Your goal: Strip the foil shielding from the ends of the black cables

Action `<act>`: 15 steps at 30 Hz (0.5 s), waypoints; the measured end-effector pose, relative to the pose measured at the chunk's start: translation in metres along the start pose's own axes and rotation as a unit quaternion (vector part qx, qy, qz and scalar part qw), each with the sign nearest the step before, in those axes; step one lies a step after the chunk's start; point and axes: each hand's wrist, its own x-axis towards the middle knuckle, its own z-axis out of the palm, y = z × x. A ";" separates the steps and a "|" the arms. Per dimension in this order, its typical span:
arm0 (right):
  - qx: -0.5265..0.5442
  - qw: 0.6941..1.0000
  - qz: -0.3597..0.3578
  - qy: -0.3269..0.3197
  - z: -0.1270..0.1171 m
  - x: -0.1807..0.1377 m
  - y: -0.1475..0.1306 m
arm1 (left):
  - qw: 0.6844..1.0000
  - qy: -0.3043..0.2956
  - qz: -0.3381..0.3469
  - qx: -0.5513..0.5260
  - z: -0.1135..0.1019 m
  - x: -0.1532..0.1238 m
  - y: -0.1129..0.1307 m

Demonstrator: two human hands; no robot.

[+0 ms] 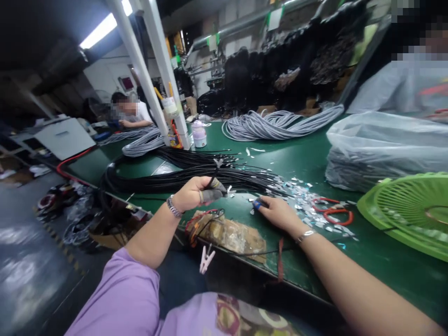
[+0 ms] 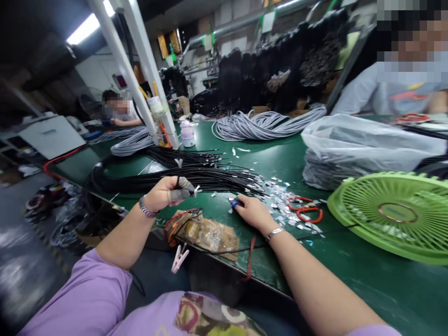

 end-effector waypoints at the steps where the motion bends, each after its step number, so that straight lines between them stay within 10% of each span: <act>1: -0.004 1.000 0.000 -0.004 0.000 0.000 0.000 | 1.000 0.010 -0.001 -0.018 -0.003 -0.019 0.002; 8: -0.008 0.999 -0.024 0.032 -0.004 -0.010 0.001 | 0.980 0.135 -0.094 -0.113 0.006 -0.150 -0.044; 12: 0.060 0.976 -0.115 0.173 -0.022 -0.028 -0.012 | 0.951 0.238 -0.107 -0.163 0.024 -0.183 -0.076; 15: 0.096 0.945 -0.222 0.220 -0.033 -0.049 -0.036 | 0.957 0.187 -0.162 -0.152 0.033 -0.187 -0.082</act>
